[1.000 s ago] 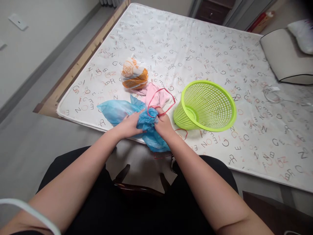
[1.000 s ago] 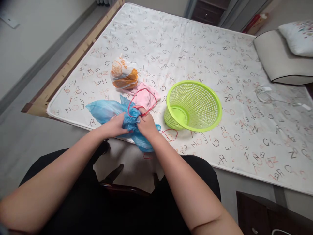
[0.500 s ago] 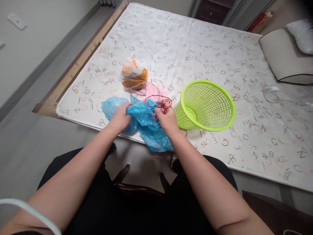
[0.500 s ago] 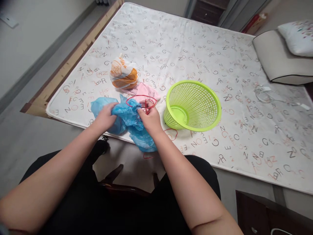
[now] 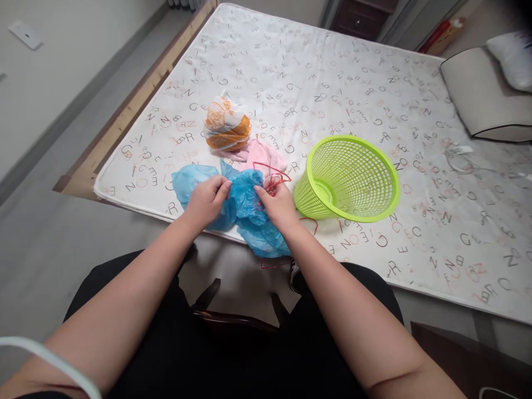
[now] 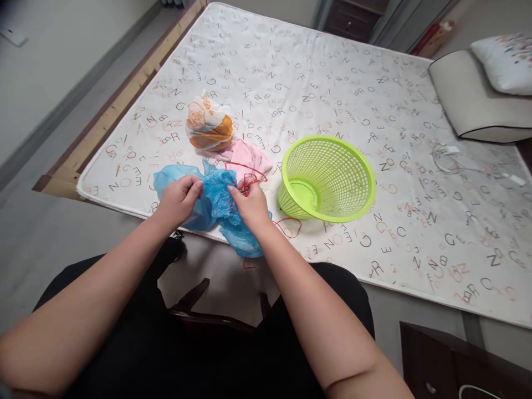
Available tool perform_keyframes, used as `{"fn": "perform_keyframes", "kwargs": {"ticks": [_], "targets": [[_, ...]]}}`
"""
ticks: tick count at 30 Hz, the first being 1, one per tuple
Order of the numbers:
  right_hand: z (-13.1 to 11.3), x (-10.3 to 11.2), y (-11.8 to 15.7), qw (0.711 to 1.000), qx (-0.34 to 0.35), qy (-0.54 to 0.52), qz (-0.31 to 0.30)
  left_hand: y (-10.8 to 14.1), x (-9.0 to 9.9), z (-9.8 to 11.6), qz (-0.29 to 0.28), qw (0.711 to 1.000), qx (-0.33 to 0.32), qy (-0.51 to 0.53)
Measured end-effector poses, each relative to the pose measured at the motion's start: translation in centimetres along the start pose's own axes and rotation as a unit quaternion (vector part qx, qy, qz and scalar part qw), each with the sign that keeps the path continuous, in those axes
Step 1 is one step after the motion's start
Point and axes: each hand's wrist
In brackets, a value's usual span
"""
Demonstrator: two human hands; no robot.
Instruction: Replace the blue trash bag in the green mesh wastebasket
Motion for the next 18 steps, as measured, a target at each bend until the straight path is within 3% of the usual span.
{"fn": "perform_keyframes", "kwargs": {"ticks": [4,9,12,15,18], "targets": [[0.4,-0.4,0.2,0.999,0.016,0.03,-0.028,-0.1,-0.2,-0.4,-0.02,0.996,0.06,0.068],[0.7,-0.8,0.4,0.997,0.041,0.054,-0.048,0.4,-0.9,-0.5,-0.158,0.976,0.083,0.128],[0.6,-0.9,0.5,0.992,0.074,0.051,-0.084,0.5,-1.4,-0.7,-0.204,0.972,0.103,0.059],[0.5,-0.9,0.6,0.986,0.111,0.074,-0.102,0.3,-1.6,-1.2,-0.175,0.974,0.135,-0.046],[0.5,-0.7,0.5,0.985,0.109,0.099,-0.09,-0.2,-1.3,-2.2,-0.065,0.98,0.177,-0.055]]}}
Point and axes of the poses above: each hand's wrist, its own y-axis away from the middle knuckle, its own x-axis out of the back of the hand, z = x × y, and after that the axes turned 4 degrees about y, right-handed
